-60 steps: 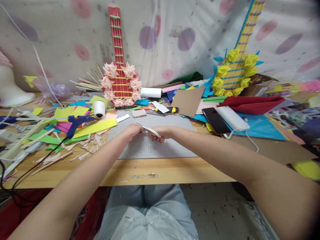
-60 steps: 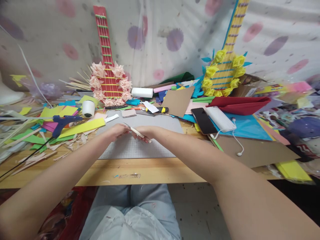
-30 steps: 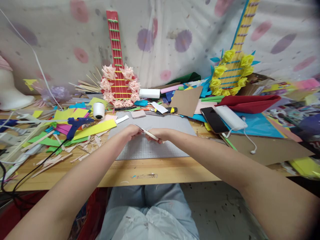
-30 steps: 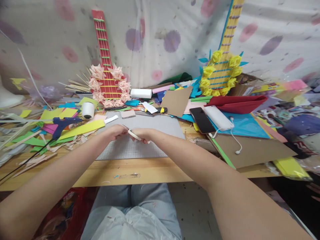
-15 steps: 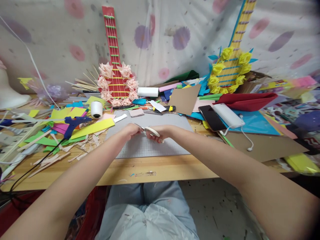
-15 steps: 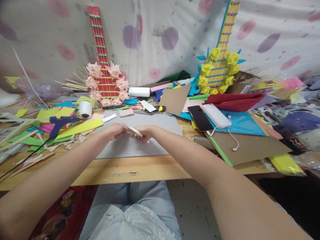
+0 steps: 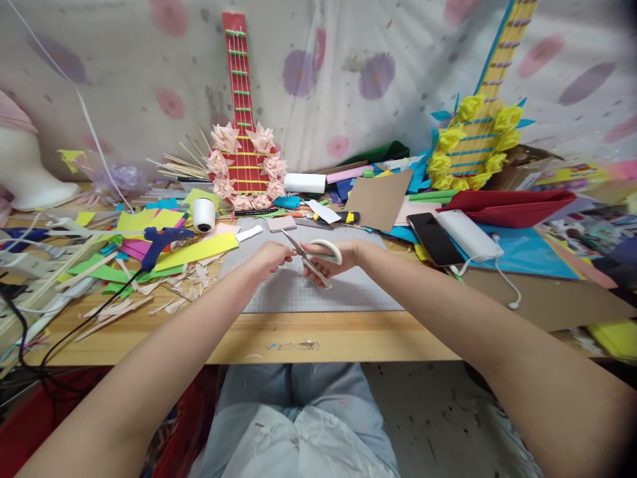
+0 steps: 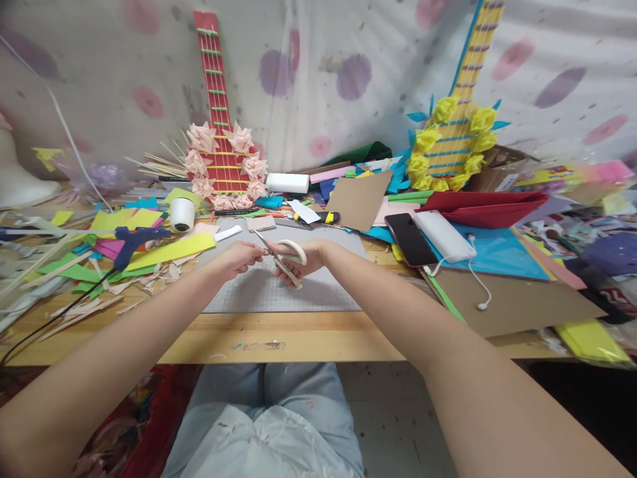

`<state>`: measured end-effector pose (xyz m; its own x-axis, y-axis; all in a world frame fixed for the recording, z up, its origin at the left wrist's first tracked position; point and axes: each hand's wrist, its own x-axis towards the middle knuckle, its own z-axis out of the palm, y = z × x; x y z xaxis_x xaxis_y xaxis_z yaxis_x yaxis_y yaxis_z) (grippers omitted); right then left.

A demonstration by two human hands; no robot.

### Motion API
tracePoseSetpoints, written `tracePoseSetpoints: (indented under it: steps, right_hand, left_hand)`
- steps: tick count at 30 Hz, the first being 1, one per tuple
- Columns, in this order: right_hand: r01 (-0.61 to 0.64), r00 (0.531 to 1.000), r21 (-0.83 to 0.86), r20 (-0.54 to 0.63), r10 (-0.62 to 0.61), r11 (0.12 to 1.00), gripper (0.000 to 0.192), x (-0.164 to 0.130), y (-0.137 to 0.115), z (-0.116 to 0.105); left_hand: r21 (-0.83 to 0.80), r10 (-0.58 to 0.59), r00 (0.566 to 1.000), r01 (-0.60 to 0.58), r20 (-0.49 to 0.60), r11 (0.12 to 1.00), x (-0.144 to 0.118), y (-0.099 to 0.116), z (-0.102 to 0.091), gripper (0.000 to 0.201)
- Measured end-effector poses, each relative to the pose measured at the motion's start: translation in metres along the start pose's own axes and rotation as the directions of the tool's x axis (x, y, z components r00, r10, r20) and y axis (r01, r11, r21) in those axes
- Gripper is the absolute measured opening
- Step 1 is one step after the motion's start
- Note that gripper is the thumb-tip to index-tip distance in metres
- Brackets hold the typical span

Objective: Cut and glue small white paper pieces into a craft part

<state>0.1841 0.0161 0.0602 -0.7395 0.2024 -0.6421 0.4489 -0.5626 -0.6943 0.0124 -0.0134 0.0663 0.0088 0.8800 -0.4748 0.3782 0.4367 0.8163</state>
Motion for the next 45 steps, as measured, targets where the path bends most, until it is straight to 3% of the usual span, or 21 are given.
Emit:
tracePoseSetpoints:
  steps: [3,6,11,17,22,27,32,34,39,43,45]
  right_hand:
    - [0.023,0.999,-0.009,-0.025,-0.024,1.0,0.057,0.002,-0.001,0.003]
    - [0.04,0.996,0.0,-0.076,-0.04,0.999,0.034,0.007,0.0,0.008]
    - [0.002,0.99,0.056,-0.142,0.006,0.998,0.014,0.017,0.003,0.014]
    - [-0.135,0.952,0.057,-0.269,0.145,0.989,0.017,0.028,0.0,0.021]
    - [-0.07,0.946,-0.025,-0.32,0.058,0.997,0.019,0.039,0.0,0.026]
    - [-0.161,0.935,-0.126,-0.336,0.111,0.979,0.017,0.036,-0.002,0.028]
    - [-0.091,0.919,-0.302,-0.393,-0.038,0.949,0.014,0.019,0.001,0.025]
    - [-0.118,0.875,-0.437,-0.47,-0.115,0.892,0.016,0.007,0.005,0.021]
    - [-0.329,0.707,-0.631,-0.658,-0.26,0.703,0.035,-0.026,0.017,0.002]
    - [-0.529,0.565,-0.702,-0.71,-0.42,0.476,0.047,-0.044,0.025,-0.012]
    - [-0.596,0.518,-0.698,-0.712,-0.473,0.397,0.045,-0.049,0.028,-0.019]
  left_hand:
    - [-0.013,-0.009,1.0,0.009,-0.013,1.0,0.0,0.0,0.001,0.012]
    - [-0.017,-0.003,1.0,0.003,-0.023,1.0,0.002,-0.001,0.0,0.009]
    - [-0.021,-0.028,0.999,0.028,-0.034,0.999,0.005,-0.003,-0.001,0.008]
    - [-0.026,-0.076,0.993,0.074,-0.09,0.997,0.005,-0.006,0.002,0.009]
    - [-0.04,-0.097,0.988,0.093,-0.116,0.995,0.009,-0.013,-0.002,0.018]
    - [-0.032,-0.085,0.991,0.082,-0.107,0.996,0.008,-0.016,-0.007,0.017]
    - [-0.079,-0.09,0.995,0.086,-0.04,0.993,0.006,-0.014,-0.016,0.007]
    - [-0.117,-0.087,0.996,0.083,-0.031,0.99,0.008,-0.015,-0.021,0.005]
    - [-0.179,-0.098,0.995,0.091,-0.03,0.98,0.012,-0.016,-0.031,0.006]
    - [-0.246,-0.072,0.997,0.067,-0.013,0.967,0.014,-0.013,-0.032,0.006]
    - [-0.285,-0.062,0.998,0.058,-0.005,0.957,0.016,-0.012,-0.031,0.006]
